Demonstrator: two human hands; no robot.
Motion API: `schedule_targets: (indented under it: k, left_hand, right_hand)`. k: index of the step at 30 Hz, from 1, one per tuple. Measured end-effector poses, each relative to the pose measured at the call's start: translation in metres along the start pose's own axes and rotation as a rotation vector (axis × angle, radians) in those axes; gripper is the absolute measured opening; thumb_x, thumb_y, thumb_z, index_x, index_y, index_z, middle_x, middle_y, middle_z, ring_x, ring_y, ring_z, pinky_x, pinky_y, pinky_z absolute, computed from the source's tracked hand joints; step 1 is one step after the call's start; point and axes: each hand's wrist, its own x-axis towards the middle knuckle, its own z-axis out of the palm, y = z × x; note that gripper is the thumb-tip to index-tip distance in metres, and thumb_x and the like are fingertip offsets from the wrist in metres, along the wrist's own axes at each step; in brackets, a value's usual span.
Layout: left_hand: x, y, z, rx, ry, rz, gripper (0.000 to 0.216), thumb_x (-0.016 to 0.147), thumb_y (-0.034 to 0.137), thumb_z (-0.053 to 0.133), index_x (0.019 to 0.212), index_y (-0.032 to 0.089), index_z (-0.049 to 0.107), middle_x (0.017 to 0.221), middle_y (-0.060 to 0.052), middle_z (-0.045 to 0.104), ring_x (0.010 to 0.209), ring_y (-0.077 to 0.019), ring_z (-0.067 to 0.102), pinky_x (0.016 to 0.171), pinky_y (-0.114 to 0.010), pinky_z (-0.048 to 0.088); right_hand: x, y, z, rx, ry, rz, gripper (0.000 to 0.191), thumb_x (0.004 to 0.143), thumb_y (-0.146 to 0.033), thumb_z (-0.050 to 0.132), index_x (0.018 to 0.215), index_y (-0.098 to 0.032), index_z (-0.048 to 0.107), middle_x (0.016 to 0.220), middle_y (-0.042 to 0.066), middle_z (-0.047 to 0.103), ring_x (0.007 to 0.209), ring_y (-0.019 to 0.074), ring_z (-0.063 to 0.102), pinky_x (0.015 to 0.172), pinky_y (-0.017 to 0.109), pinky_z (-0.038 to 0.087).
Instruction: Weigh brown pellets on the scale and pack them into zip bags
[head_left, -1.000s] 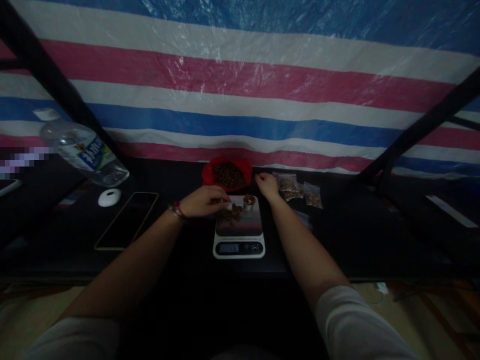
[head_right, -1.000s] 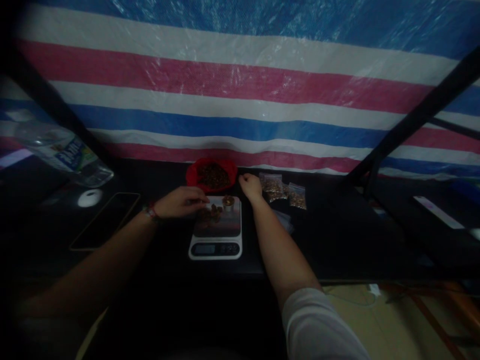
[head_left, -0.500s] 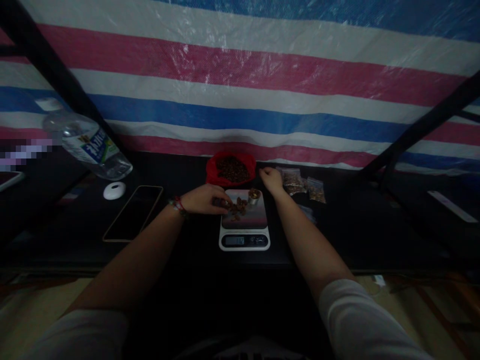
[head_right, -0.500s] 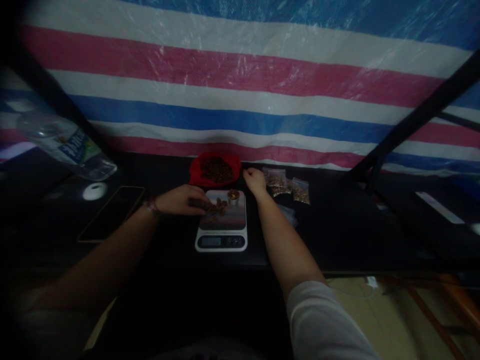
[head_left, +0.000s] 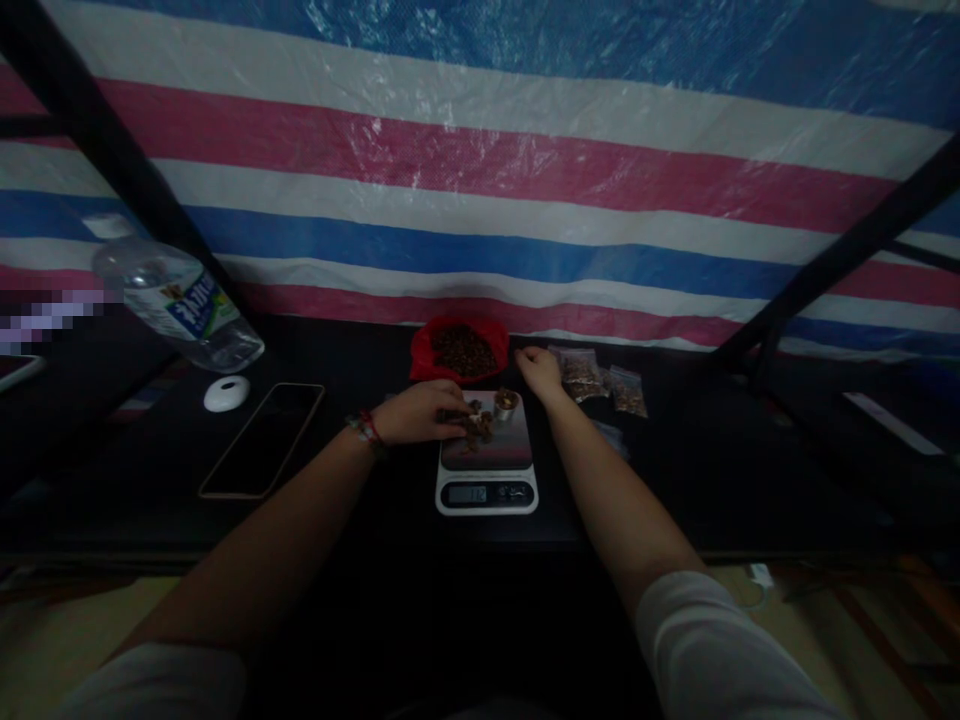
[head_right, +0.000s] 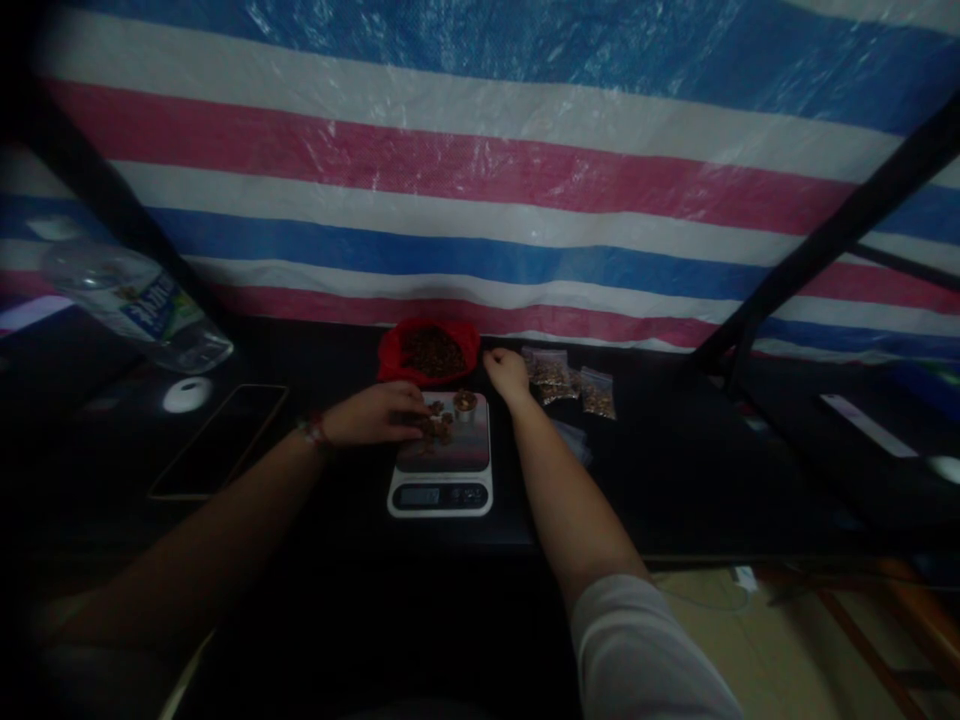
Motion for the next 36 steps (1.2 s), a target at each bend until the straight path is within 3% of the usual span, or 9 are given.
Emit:
schedule_targets:
  k: [10, 19, 24, 28, 32, 36]
  left_hand:
    - [0.003, 0.001, 0.004, -0.002, -0.029, 0.063, 0.021, 0.085, 0.027, 0.057, 0.103, 0.025, 0.068, 0.094, -0.003, 0.063, 0.085, -0.0122, 0.057, 0.079, -0.021, 0.042]
    - [0.004, 0.003, 0.006, 0.077, -0.014, 0.056, 0.014, 0.081, 0.022, 0.058, 0.089, 0.02, 0.069, 0.085, -0.003, 0.063, 0.078, -0.0127, 0.057, 0.071, -0.022, 0.043]
    - [0.003, -0.006, -0.005, 0.103, 0.115, -0.009, 0.014, 0.082, 0.024, 0.057, 0.09, 0.017, 0.067, 0.092, -0.004, 0.063, 0.082, -0.0133, 0.058, 0.075, -0.023, 0.045]
    - [0.024, -0.028, -0.023, 0.166, 0.235, -0.026, 0.019, 0.083, 0.025, 0.056, 0.096, 0.016, 0.066, 0.097, -0.006, 0.064, 0.09, -0.0152, 0.058, 0.083, -0.026, 0.045]
    - [0.052, -0.047, -0.034, 0.284, 0.219, -0.092, 0.019, 0.084, 0.026, 0.054, 0.09, 0.016, 0.068, 0.093, -0.006, 0.064, 0.09, -0.0174, 0.056, 0.086, -0.03, 0.044]
    - [0.055, -0.042, -0.031, 0.291, 0.235, -0.085, 0.023, 0.087, 0.023, 0.047, 0.088, 0.016, 0.069, 0.097, -0.007, 0.064, 0.093, -0.0175, 0.056, 0.089, -0.031, 0.044]
  right_hand:
    - [-0.001, -0.005, -0.004, 0.004, -0.019, 0.031, 0.036, 0.084, -0.038, 0.042, 0.065, -0.016, 0.063, 0.058, 0.0, 0.055, 0.057, 0.0118, 0.048, 0.053, 0.023, 0.027]
    - [0.0, -0.003, -0.003, 0.028, -0.005, 0.028, 0.035, 0.083, -0.038, 0.043, 0.063, -0.016, 0.061, 0.055, -0.001, 0.052, 0.056, 0.0117, 0.047, 0.053, 0.024, 0.026]
    - [0.001, -0.002, -0.002, 0.027, 0.001, 0.023, 0.034, 0.083, -0.037, 0.044, 0.062, -0.016, 0.06, 0.057, -0.001, 0.054, 0.056, 0.0117, 0.047, 0.053, 0.024, 0.025]
    - [0.002, -0.001, 0.0, 0.03, 0.003, 0.017, 0.034, 0.083, -0.037, 0.044, 0.06, -0.016, 0.059, 0.056, -0.001, 0.054, 0.056, 0.0116, 0.047, 0.053, 0.024, 0.024]
    - [0.002, 0.0, 0.0, 0.035, 0.002, 0.01, 0.035, 0.084, -0.037, 0.043, 0.061, -0.017, 0.06, 0.057, -0.001, 0.055, 0.057, 0.0118, 0.048, 0.053, 0.024, 0.025]
    - [0.002, -0.001, 0.0, 0.035, 0.002, 0.009, 0.036, 0.084, -0.038, 0.043, 0.06, -0.017, 0.06, 0.057, -0.001, 0.054, 0.057, 0.0121, 0.048, 0.053, 0.024, 0.026]
